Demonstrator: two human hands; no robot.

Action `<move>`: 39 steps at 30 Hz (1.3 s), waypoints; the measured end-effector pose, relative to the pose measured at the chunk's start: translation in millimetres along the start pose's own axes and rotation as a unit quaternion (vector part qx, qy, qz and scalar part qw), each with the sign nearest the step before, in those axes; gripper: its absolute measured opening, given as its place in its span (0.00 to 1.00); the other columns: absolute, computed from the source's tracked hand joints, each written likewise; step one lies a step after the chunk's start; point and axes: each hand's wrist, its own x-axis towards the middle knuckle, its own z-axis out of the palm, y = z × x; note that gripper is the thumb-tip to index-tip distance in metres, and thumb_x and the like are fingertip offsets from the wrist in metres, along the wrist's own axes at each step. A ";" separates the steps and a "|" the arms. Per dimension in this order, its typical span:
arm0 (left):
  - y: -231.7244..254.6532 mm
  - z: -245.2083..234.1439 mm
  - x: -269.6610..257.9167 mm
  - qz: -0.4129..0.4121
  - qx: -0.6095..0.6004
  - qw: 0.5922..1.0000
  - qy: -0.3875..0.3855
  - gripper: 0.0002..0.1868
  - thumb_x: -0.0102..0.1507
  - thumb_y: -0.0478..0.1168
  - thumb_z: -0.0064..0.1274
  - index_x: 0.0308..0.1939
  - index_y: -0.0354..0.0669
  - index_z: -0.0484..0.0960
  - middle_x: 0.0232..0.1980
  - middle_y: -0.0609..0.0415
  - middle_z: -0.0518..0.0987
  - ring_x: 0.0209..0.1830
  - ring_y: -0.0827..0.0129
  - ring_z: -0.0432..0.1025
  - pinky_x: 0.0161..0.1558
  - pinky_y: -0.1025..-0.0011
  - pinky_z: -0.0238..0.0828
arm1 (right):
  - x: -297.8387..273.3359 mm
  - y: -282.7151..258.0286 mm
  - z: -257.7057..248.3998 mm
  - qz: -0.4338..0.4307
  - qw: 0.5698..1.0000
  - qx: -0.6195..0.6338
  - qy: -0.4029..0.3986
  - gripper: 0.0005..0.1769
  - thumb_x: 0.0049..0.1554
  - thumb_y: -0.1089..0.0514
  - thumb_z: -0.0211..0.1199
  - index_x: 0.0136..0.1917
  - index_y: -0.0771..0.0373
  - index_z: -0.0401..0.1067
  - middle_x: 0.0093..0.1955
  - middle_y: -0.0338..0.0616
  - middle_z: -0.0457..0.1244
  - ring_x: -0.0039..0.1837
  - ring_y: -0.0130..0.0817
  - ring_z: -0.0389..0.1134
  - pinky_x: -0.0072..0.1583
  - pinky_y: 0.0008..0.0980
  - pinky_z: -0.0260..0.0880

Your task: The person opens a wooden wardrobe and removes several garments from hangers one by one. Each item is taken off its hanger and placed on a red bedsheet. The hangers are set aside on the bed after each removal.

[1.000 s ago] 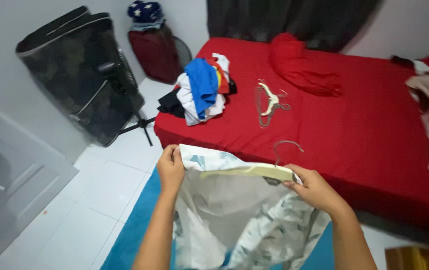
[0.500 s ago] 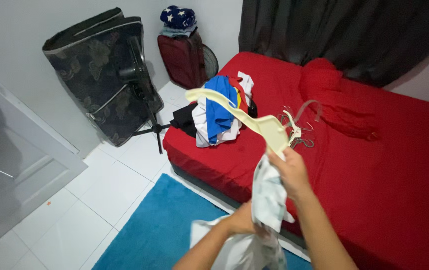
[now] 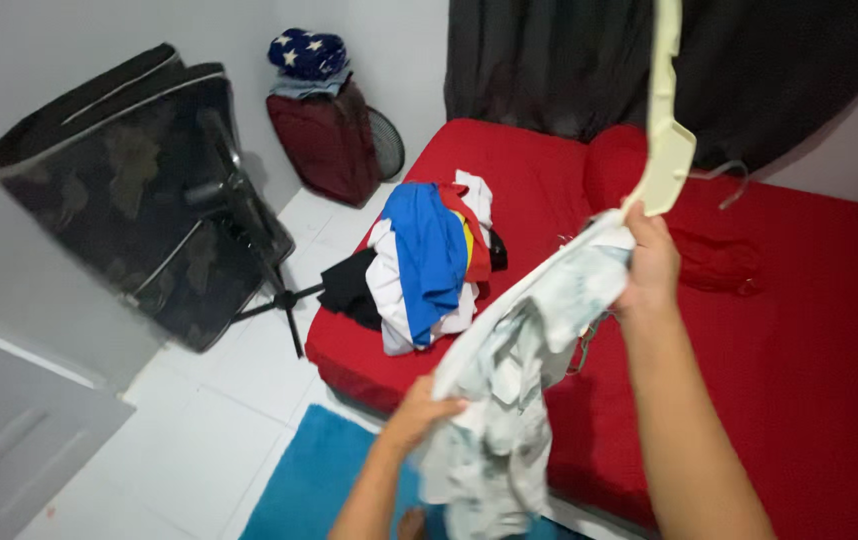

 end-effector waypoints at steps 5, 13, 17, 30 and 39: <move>111.4 -63.8 23.6 0.096 -0.203 0.974 -0.007 0.34 0.56 0.40 0.67 0.62 0.24 0.75 0.53 0.43 0.83 0.48 0.58 0.78 0.54 0.60 0.75 | 42.8 67.6 -71.1 0.197 0.969 -0.078 0.129 0.12 0.62 0.51 0.60 0.56 0.59 0.71 0.51 0.42 0.68 0.53 0.39 0.69 0.54 0.49 0.73; 175.3 -112.4 83.7 0.155 -0.204 0.966 0.020 0.28 0.62 0.47 0.58 0.61 0.31 0.77 0.57 0.49 0.83 0.54 0.65 0.77 0.57 0.71 0.73 | 48.2 231.0 -162.7 0.120 0.910 0.248 0.311 0.14 0.64 0.45 0.64 0.58 0.52 0.71 0.54 0.33 0.65 0.57 0.33 0.64 0.60 0.40 0.64; 142.3 -127.2 132.7 0.134 -0.087 0.976 0.150 0.21 0.69 0.46 0.54 0.54 0.28 0.83 0.47 0.49 0.85 0.43 0.69 0.77 0.47 0.72 0.73 | 65.2 246.7 -177.0 0.012 0.864 0.336 0.375 0.16 0.64 0.50 0.59 0.60 0.60 0.69 0.55 0.42 0.68 0.56 0.36 0.68 0.63 0.39 0.71; 124.2 -113.7 228.8 0.069 0.053 0.968 0.234 0.15 0.64 0.44 0.58 0.42 0.33 0.87 0.37 0.54 0.86 0.34 0.74 0.77 0.38 0.73 0.73 | 143.1 157.4 -206.1 0.035 0.914 0.297 0.275 0.12 0.66 0.54 0.63 0.58 0.62 0.70 0.53 0.44 0.66 0.58 0.39 0.68 0.66 0.42 0.69; 214.7 -139.9 370.9 0.168 0.183 0.908 0.338 0.25 0.60 0.46 0.64 0.54 0.32 0.79 0.51 0.45 0.80 0.50 0.62 0.74 0.51 0.64 0.71 | 140.8 157.3 -220.6 0.166 0.950 0.050 0.259 0.12 0.64 0.56 0.57 0.60 0.61 0.69 0.53 0.44 0.65 0.56 0.39 0.68 0.63 0.47 0.68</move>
